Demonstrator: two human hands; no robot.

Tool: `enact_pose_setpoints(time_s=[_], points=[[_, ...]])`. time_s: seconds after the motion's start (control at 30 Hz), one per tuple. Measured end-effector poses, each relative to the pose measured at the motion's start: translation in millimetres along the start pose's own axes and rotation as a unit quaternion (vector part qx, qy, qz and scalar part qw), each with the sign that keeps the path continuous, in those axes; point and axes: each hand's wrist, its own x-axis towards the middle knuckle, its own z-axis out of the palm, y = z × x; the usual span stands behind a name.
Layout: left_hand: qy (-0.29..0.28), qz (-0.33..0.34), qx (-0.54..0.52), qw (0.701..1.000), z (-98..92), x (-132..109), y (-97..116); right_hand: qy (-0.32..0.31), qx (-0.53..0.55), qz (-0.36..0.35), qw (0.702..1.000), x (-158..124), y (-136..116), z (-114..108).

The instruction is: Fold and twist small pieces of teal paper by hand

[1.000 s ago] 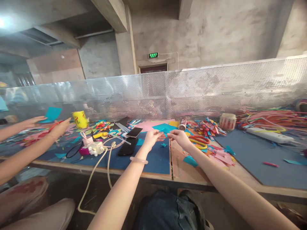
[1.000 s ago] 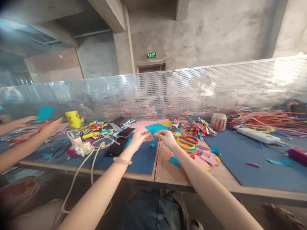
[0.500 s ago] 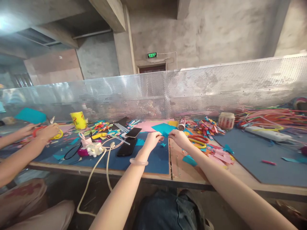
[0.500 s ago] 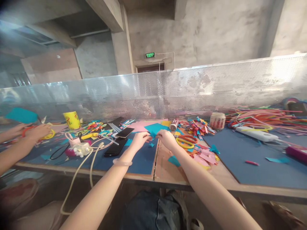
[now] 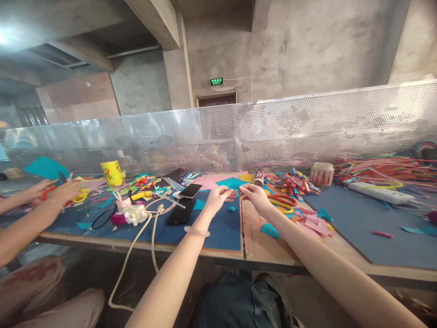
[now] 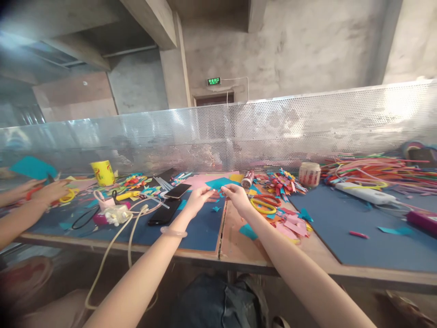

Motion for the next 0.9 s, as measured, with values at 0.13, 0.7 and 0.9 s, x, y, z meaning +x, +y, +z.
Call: enact_pose_setpoints(time_s=[0.13,0.7,0.9], points=[[-0.003,-0.01,-0.006,1.0,3.7,-3.2,3.7,0.015,0.101,0.041,0.994,-2.9,1.3,6.3],[0.029,0.071,0.241,0.968,-5.1,-0.1,-14.0,0.004,-0.191,-0.07,0.979,9.0,7.8,-11.7],[0.02,0.097,0.286,0.953,-5.6,-1.2,-10.9,-0.004,-0.25,-0.097,0.963,7.5,6.4,-11.3]])
